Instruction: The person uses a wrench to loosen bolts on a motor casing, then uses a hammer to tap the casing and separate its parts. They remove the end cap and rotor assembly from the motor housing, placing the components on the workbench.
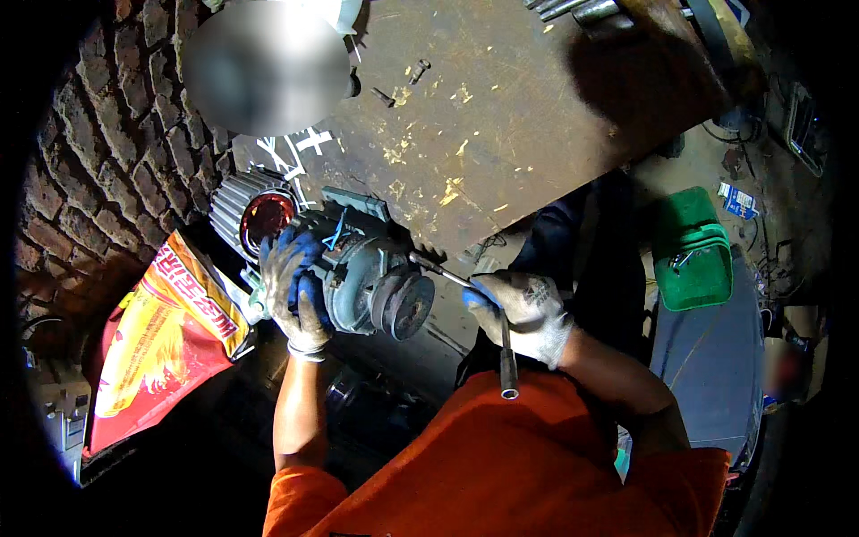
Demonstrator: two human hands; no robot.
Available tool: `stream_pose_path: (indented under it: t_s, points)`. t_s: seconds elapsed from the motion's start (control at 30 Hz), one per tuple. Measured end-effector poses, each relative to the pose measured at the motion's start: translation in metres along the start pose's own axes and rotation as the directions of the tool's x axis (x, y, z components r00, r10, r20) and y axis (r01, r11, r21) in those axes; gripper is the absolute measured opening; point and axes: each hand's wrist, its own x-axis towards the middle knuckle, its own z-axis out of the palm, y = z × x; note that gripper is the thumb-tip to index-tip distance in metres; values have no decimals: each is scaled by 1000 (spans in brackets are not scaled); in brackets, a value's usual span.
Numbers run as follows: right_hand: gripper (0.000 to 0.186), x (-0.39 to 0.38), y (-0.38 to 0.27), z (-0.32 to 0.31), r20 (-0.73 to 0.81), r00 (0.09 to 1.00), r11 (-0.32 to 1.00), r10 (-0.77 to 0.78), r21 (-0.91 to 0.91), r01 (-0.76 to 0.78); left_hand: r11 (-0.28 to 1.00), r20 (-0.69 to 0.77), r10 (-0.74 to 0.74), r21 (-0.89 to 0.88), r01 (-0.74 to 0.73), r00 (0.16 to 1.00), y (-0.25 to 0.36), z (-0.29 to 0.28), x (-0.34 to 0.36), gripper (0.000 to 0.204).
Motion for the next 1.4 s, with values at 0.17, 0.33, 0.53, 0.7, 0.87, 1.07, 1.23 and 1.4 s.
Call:
stream_pose_path:
  t_s: [0.17,0.33,0.53,0.7,0.87,1.07,1.23,1.4]
  points:
    - [26,1,2,9,-31,999,996,-35,-83,33,1000,-10,-12,2,12,1000,2,0,-2,57]
    - [46,5,-5,0,124,969,715,-213,-656,241,1000,-42,14,-25,-15,999,-3,0,-3,53]
    - [32,22,12,-3,176,982,939,-76,-318,130,998,-89,58,-31,-61,994,7,3,3,32]
    - [24,22,2,-12,213,977,968,19,-250,36,996,-119,84,30,-81,989,6,4,2,33]
    - [16,21,18,-5,222,974,999,-38,15,36,996,-127,73,52,-67,989,8,2,1,33]
    - [15,22,3,-7,31,982,972,-186,-137,189,991,-140,132,13,-132,981,-3,1,-2,30]
    - [19,-8,-8,-39,-40,957,850,-287,-470,235,987,-185,152,-16,-157,971,-7,3,-3,29]
    - [24,1,-64,-36,-121,877,851,-465,-335,405,994,-205,108,10,-109,973,-5,5,-3,27]
